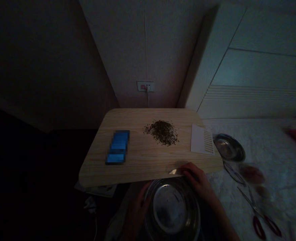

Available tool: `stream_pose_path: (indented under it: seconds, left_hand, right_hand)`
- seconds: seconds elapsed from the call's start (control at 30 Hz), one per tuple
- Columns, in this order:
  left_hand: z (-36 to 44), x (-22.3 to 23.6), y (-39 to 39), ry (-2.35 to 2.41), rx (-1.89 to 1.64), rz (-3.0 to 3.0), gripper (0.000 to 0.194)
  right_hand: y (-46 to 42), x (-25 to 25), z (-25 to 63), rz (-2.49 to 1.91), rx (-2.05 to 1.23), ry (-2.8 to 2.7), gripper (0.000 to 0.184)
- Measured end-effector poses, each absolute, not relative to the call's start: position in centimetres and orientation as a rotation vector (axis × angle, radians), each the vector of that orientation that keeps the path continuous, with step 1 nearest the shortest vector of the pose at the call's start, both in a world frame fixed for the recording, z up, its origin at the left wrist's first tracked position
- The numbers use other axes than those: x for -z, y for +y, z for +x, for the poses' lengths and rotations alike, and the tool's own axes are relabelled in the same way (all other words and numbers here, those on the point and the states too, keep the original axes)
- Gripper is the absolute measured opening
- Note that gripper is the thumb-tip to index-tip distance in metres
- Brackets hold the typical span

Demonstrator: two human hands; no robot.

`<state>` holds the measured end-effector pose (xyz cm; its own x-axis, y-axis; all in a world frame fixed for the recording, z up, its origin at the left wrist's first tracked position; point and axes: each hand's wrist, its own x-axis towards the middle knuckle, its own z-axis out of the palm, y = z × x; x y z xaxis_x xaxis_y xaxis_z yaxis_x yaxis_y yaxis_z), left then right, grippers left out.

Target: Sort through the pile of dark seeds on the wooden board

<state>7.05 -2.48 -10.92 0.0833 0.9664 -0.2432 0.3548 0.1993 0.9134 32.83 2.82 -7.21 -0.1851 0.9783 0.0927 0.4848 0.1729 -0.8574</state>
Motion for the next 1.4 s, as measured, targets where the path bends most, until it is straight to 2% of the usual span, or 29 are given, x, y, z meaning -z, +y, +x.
stream_pose_path:
  seconds: [0.3,0.77,1.4]
  left_hand:
    - [7.1,11.5,-2.6,1.433,-0.772,1.278,0.037]
    - [7.4,10.7,-3.3,1.359,-0.787,1.220,0.037]
    - [7.1,11.9,-3.0,1.343,-0.769,1.279,0.041]
  right_hand:
    - [4.6,7.9,32.3,-1.413,-0.900,-1.576,0.017]
    - [9.8,8.7,32.5,-1.474,-0.544,-1.559,0.021]
    - [10.6,9.3,31.3,-1.438,-0.497,-1.656,0.020]
